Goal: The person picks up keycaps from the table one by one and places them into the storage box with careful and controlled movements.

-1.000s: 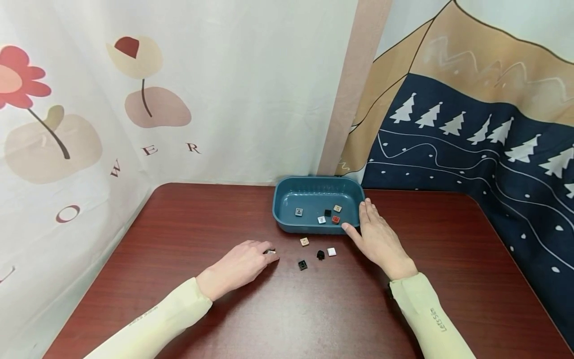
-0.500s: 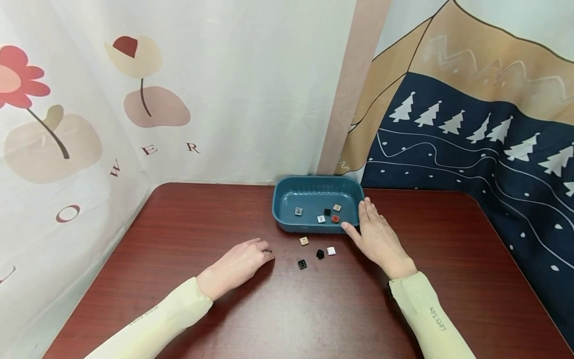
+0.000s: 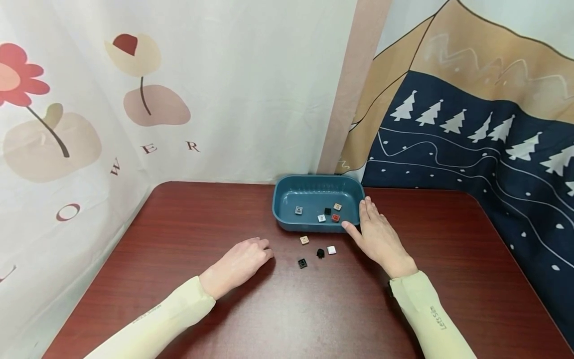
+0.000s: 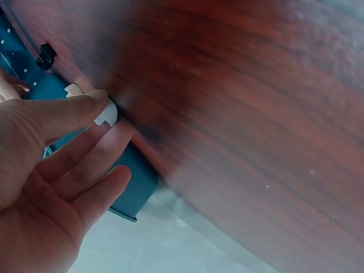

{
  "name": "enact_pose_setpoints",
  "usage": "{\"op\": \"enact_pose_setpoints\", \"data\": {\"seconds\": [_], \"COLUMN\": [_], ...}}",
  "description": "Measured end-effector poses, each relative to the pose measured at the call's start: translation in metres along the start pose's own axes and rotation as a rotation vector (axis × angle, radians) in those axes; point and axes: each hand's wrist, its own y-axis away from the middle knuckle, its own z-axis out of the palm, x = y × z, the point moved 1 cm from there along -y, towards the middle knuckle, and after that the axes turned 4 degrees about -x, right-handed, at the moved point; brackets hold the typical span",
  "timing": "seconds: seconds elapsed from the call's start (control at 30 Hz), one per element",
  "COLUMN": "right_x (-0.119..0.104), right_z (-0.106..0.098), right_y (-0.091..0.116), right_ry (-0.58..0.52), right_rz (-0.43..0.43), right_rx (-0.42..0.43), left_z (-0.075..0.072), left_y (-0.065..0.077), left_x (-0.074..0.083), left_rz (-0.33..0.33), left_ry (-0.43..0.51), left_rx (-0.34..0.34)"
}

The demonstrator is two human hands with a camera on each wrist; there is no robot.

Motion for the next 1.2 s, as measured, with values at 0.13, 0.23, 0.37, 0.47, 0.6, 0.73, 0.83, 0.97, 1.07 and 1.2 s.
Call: {"op": "enact_pose_setpoints", "data": {"seconds": [0.13, 0.23, 0.37, 0.47, 0.6, 0.73, 0.83, 0.97, 1.07, 1.2], "right_x": [0.000, 0.000, 0.001, 0.001, 0.001, 0.001, 0.001, 0.001, 0.001, 0.001], "right_z": [0.000, 0.000, 0.001, 0.002, 0.001, 0.000, 0.000, 0.000, 0.001, 0.001], "right_y": [0.000, 0.000, 0.000, 0.000, 0.000, 0.000, 0.000, 0.000, 0.000, 0.000], "right_ry": [0.002, 0.002, 0.002, 0.002, -0.001, -0.005, -0.007, -0.005, -0.004, -0.003], "right_rz": [-0.002, -0.007, -0.016, -0.021, -0.018, -0.012, -0.009, -0.008, -0.008, -0.008], "right_rx": [0.002, 0.005, 0.014, 0.020, 0.016, 0.009, 0.007, 0.007, 0.008, 0.011], "left_z": [0.000, -0.003, -0.009, -0.016, -0.023, -0.030, -0.033, -0.037, -0.039, -0.042], "left_y": [-0.001, -0.001, -0.002, -0.004, -0.006, -0.010, -0.013, -0.015, -0.017, -0.023], "left_x": [0.001, 0.002, 0.003, 0.004, 0.004, 0.003, 0.002, -0.001, -0.003, -0.007], "left_rz": [0.013, 0.015, -0.002, -0.014, -0.016, -0.018, -0.024, -0.030, -0.036, -0.052], "left_ry": [-0.034, -0.059, -0.060, -0.038, -0.005, 0.041, 0.093, 0.148, 0.160, 0.172], "left_rx": [0.010, 0.010, 0.026, 0.050, 0.076, 0.118, 0.160, 0.205, 0.236, 0.286]}}
